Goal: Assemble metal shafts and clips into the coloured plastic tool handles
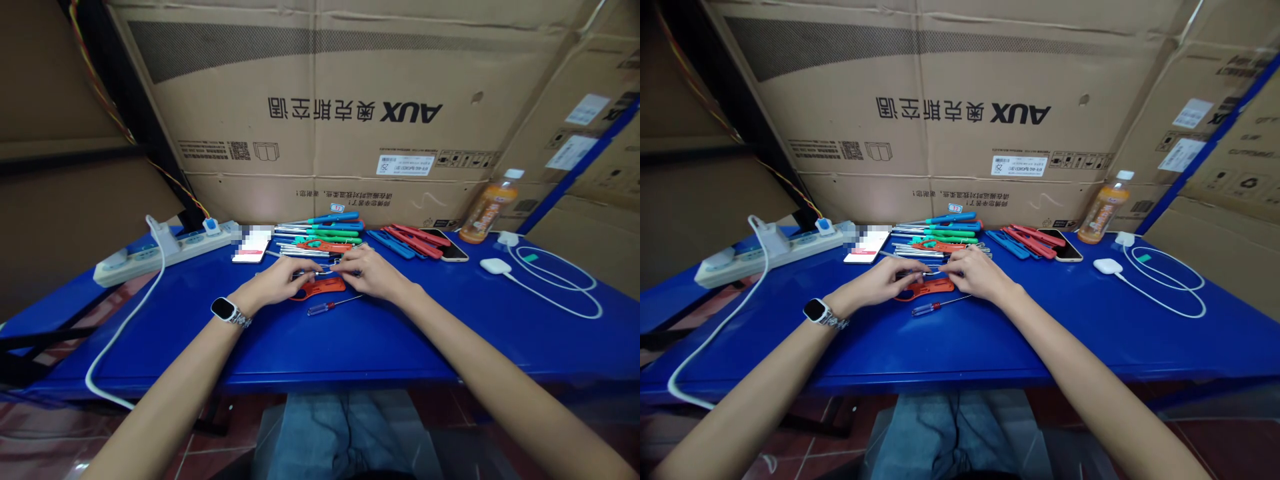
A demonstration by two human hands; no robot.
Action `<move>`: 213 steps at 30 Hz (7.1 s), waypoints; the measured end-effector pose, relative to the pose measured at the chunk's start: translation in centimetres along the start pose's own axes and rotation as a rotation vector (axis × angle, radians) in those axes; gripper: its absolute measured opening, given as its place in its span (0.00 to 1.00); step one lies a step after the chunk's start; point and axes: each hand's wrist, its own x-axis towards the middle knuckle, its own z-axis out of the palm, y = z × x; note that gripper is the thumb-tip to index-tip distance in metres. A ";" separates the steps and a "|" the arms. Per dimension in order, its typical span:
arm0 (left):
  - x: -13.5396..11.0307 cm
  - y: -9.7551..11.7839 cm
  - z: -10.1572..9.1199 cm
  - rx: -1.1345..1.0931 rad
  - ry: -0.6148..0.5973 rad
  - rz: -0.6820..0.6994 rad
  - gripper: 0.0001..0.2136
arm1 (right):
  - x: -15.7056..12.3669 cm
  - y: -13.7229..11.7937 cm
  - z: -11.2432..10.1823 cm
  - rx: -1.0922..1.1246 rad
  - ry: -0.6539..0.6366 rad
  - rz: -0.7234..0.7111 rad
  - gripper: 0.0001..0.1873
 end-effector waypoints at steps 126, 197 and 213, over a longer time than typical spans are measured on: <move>-1.2 -0.1 -1.5 0.133 0.212 0.037 0.07 | -1.5 -1.4 -0.4 0.433 -0.023 0.441 0.11; -1.4 -0.3 0.1 -0.075 0.122 -0.143 0.09 | 3.7 -0.7 2.8 0.485 -0.086 0.311 0.03; -1.5 -0.7 0.0 -0.203 0.045 -0.246 0.10 | 1.7 -3.0 1.5 0.193 -0.073 0.101 0.03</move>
